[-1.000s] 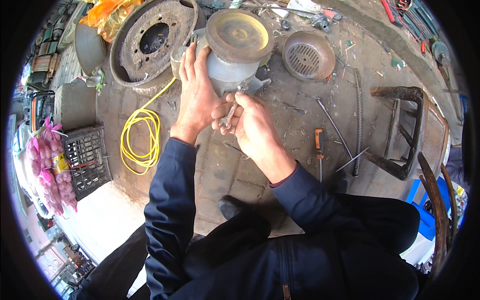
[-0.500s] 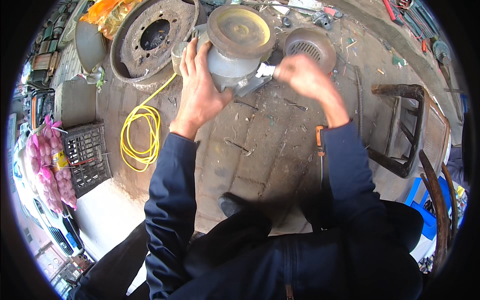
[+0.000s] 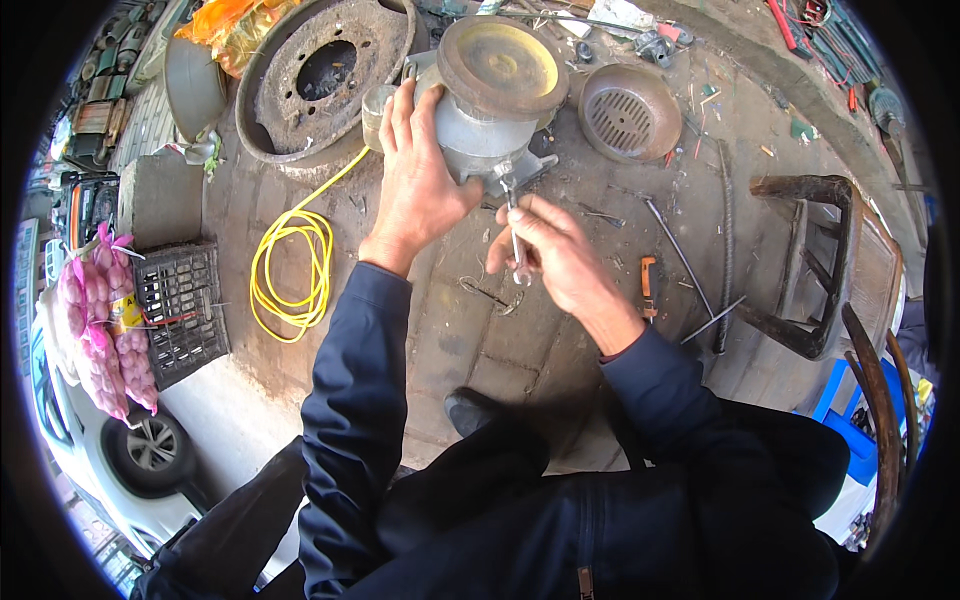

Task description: The person uses a metal rod to rotate the shaft of a small motor-like device, then uses a wrench to tighten a bolt on the device. The person repeatedly rotates the shaft and adjusts the bolt while holding the device steady.

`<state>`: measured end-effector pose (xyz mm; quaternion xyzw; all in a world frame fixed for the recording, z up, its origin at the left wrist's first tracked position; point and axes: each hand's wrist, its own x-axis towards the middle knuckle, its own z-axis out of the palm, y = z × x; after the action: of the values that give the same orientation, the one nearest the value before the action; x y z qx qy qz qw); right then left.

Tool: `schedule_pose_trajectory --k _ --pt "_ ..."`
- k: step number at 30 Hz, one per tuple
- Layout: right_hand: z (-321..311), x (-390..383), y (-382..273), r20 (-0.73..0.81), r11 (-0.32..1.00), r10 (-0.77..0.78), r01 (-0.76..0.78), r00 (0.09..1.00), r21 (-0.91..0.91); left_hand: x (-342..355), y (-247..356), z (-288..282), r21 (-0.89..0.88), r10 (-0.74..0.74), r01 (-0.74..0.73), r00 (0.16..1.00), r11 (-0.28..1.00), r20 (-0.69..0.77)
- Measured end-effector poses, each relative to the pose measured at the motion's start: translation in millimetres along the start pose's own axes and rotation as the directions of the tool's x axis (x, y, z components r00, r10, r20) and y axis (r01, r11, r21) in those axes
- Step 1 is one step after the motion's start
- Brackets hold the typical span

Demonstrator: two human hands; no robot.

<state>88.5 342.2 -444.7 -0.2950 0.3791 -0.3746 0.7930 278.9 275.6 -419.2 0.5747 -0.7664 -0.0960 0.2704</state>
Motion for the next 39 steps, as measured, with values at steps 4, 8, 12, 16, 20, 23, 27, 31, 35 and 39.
schedule_pose_trajectory --k 4,8,12,16,20,23,27,31,35,39 --pt "13 1 1 -0.033 1.0 -0.029 0.029 0.999 0.006 1 1 0 -0.011 0.001 -0.001 1.0 1.0 -0.001" --pt "12 4 8 -0.06 0.996 -0.094 0.094 0.994 -0.007 1 1 -1 -0.015 -0.008 0.008 1.0 1.0 0.001" --pt "11 7 5 -0.092 0.999 -0.032 0.035 0.995 0.028 0 1 0 -0.01 -0.01 0.01 1.0 1.0 0.002" --pt "17 7 -2 -0.083 0.996 0.01 -0.003 0.996 0.089 0 0 0 -0.001 -0.009 0.009 1.0 1.0 0.002" --pt "31 14 -2 -0.121 0.97 0.067 -0.036 0.99 0.242 0 -1 1 0.002 0.006 -0.006 1.0 1.0 -0.005" --pt "41 21 0 -0.14 0.928 0.026 0.027 0.99 0.371 0 -3 1 -0.013 0.009 -0.009 1.0 1.0 0.002" --pt "37 22 4 -0.156 0.944 0.01 0.042 0.988 0.326 1 -4 2 -0.001 0.018 -0.018 1.0 1.0 -0.001" --pt "7 17 3 -0.069 0.965 0.0 0.018 0.998 0.261 1 -2 1 -0.003 0.012 -0.012 1.0 1.0 0.002" --pt "-57 29 -33 0.016 0.944 0.127 -0.116 0.992 -0.308 1 1 -1 -0.014 0.012 -0.012 1.0 1.0 -0.002" --pt "-88 25 -73 -0.103 0.432 -0.07 -0.062 0.992 -0.9 1 2 -1 -0.012 0.0 0.0 1.0 1.0 0.01"
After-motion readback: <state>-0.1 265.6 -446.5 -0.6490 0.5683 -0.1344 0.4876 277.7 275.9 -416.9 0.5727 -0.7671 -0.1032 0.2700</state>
